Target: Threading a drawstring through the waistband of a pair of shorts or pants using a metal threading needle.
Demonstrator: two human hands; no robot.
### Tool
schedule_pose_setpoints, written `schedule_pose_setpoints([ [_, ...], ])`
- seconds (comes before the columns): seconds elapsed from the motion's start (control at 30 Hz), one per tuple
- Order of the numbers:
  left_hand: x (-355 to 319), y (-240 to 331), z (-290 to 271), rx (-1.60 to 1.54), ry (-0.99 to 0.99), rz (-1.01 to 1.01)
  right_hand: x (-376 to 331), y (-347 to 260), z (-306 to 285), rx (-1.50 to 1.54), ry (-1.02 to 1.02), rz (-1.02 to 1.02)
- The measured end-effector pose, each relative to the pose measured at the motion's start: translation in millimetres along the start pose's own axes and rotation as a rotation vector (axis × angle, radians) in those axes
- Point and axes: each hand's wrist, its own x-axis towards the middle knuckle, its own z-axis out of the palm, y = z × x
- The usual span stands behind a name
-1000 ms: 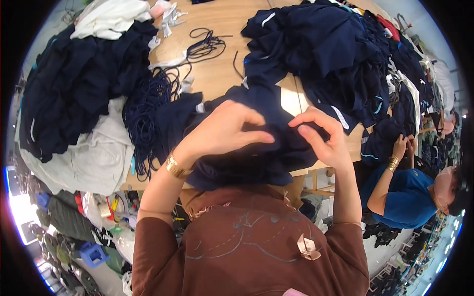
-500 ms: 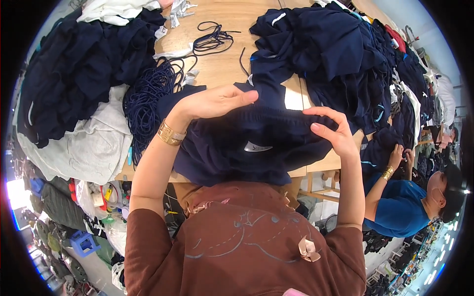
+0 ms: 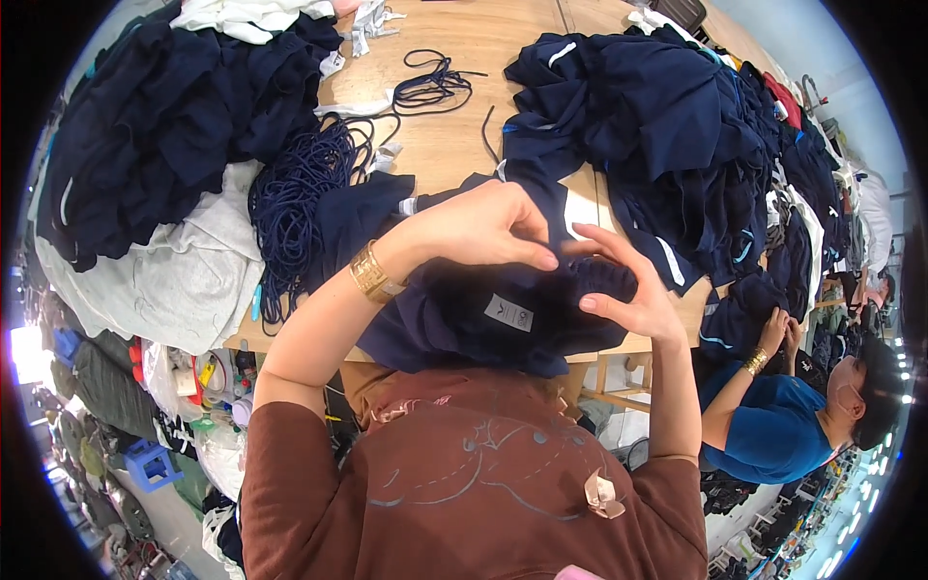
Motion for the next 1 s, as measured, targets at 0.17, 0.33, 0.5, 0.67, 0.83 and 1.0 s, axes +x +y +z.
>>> schedule_pose_setpoints([
  [0.17,5.0,-9.0,3.4,0.038,-0.030,0.052,-8.5,2.6,-13.7,0.119,-0.134,0.052],
  [0.33,2.8,-17.2,-15.6,-0.001,-0.145,-0.031,-13.0,3.6,-22.7,-0.013,-0.040,0.119],
  [0.5,5.3,-17.5,-14.0,-0.064,-0.242,-0.027,-11.6,0.1,-15.7,0.019,-0.063,0.088],
  [0.67,10.9,-11.0,-7.9,-0.101,-0.235,0.000,-10.3,-13.5,-5.3,-0.023,-0.086,0.065],
  [0.83,9.4,-5.3,-7.9,-0.109,-0.218,-0.031,-12.1,-8.7,-9.1,0.073,-0.040,0.105],
  [1.0,11.3,0.0,-10.3,-0.214,-0.191,-0.085,-18.1,10.0,-9.1,0.218,0.042,0.125],
])
